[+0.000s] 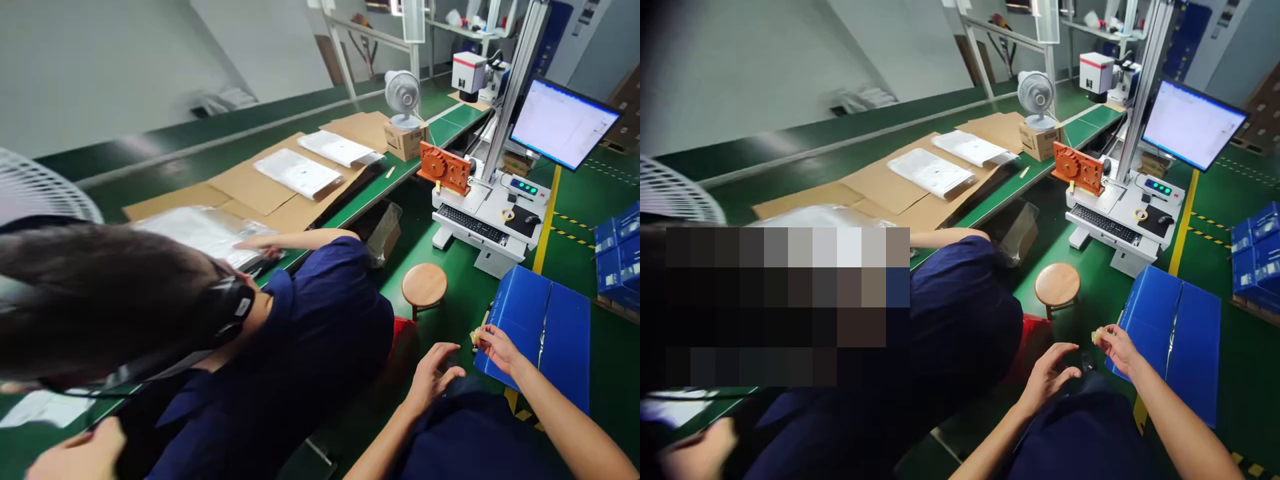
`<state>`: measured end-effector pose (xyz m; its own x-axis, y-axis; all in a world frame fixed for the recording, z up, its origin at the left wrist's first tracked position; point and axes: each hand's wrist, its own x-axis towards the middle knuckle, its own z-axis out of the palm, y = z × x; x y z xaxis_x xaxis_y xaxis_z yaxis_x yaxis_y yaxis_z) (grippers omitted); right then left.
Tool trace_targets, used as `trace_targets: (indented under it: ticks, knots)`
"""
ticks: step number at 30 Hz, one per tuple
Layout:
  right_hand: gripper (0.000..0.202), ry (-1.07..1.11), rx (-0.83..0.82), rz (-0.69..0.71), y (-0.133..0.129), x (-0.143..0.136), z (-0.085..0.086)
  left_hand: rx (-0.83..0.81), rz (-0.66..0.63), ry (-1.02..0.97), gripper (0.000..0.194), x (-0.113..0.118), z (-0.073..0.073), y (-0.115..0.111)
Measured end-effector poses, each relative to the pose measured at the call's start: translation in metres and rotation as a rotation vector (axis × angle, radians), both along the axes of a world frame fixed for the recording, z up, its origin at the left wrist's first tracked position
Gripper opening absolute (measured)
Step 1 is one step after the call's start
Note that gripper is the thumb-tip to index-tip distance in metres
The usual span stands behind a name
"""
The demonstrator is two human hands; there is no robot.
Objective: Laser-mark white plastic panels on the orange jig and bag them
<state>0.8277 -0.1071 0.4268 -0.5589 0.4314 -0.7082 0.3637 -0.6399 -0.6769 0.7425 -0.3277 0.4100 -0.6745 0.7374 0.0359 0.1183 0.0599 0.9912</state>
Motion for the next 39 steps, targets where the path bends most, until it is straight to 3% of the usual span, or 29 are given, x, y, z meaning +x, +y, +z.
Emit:
trace_targets:
  ticks: [4,9,13,16,21,26,29,32,35,39]
  knots:
    - [0.065,0.044,-0.054,0.038,-0.019,0.002,0.013,0.063,-0.092,0.169,0.033,-0.021,0.002,0.011]
    - [0.059,0.125,-0.105,-0.022,-0.049,-0.009,0.008,0.064,-0.082,0.22,0.028,-0.049,-0.006,0.019]
    - [0.062,0.165,-0.16,-0.015,-0.033,-0.023,0.006,-0.007,-0.057,0.195,0.025,-0.072,-0.011,0.031]
    - [0.065,0.152,-0.171,0.036,-0.01,-0.05,-0.003,-0.061,-0.062,0.212,0.023,-0.094,-0.013,0.047]
    - [0.061,0.078,-0.175,0.155,0.049,-0.126,-0.039,-0.129,-0.083,0.187,0.029,-0.145,-0.021,0.086]
    - [0.065,0.013,-0.232,0.315,0.152,-0.218,-0.065,-0.186,0.045,-0.021,0.031,-0.209,-0.029,0.163]
    - [0.064,-0.006,-0.266,0.418,0.219,-0.27,-0.056,-0.147,0.151,-0.052,0.036,-0.244,-0.025,0.221]
    - [0.063,0.0,-0.3,0.541,0.273,-0.312,-0.035,-0.123,0.109,0.039,0.042,-0.277,-0.018,0.274]
    - [0.061,0.018,-0.281,0.61,0.308,-0.341,-0.017,-0.105,0.073,0.107,0.041,-0.307,-0.015,0.312]
    - [0.062,0.021,-0.196,0.667,0.33,-0.365,-0.007,-0.032,0.096,0.116,0.05,-0.34,-0.02,0.339]
